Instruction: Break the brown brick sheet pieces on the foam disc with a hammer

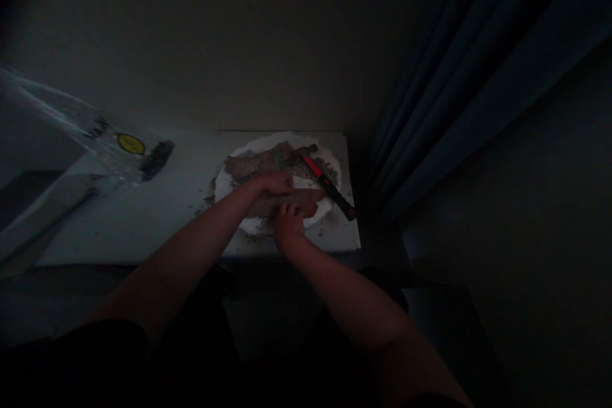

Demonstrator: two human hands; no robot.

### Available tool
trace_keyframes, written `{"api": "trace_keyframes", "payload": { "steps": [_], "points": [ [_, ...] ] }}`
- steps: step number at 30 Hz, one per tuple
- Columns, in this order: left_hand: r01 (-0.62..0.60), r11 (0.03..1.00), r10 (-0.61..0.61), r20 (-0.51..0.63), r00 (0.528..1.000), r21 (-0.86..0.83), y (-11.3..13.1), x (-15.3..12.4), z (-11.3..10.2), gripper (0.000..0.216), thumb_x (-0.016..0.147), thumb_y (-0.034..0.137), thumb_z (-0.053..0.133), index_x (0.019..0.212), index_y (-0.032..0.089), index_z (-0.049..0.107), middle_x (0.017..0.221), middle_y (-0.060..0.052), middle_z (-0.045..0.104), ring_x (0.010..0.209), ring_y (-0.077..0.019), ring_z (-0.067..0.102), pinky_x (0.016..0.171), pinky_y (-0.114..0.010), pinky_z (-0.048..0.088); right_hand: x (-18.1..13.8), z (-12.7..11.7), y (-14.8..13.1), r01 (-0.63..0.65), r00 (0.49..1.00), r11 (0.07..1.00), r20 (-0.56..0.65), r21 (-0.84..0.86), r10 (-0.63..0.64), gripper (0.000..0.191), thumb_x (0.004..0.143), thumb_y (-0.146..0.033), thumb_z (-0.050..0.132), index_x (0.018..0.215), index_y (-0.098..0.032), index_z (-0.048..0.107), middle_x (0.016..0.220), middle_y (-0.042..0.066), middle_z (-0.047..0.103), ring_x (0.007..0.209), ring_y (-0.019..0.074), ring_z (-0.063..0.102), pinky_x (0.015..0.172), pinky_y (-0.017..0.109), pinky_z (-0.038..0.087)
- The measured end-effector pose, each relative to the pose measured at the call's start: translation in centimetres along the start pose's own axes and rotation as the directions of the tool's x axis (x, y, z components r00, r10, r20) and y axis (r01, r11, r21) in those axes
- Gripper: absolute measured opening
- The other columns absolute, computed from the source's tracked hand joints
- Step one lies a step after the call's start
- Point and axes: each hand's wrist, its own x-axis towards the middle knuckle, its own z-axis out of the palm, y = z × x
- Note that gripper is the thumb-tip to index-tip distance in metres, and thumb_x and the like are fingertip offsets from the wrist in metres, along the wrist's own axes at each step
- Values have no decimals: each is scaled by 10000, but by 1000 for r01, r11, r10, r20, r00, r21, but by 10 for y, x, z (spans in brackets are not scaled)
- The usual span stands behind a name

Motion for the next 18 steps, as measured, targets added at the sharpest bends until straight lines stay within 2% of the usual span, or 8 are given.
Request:
{"api": "trace_keyframes", "payload": {
  "steps": [5, 13, 18],
  "points": [
    [-15, 998, 15, 7, 1000, -61, 0, -2, -2, 221, 736, 290, 609, 806, 132, 747, 784, -38, 726, 666, -131, 568, 579, -212, 388, 1, 0, 0, 5, 1000, 1000, 4, -13, -5, 484, 961, -119, 362, 1402, -56, 552, 1454, 264, 478, 1264, 377, 472, 910, 532, 495],
    [-14, 999, 14, 0, 1000, -41, 3, -9, -7, 224, 792, 297, 615, 857, 125, 743, 841, -47, 735, 702, -133, 575, 604, -212, 397, -1, 1, 1, 20, 1000, 998, -4, -60, -20, 487, 965, -127, 361, 1410, -58, 546, 1451, 255, 488, 1276, 380, 474, 940, 524, 484],
    [-101, 993, 99, -28, 995, -63, 2, -9, -7, 219, 799, 257, 589, 920, 127, 717, 879, -41, 732, 736, -127, 588, 621, -196, 405, 0, 2, 1, 13, 1000, 1000, -5, -26, -13, 485, 958, -122, 367, 1402, -49, 547, 1452, 276, 476, 1280, 388, 470, 934, 537, 477]
  ]
}}
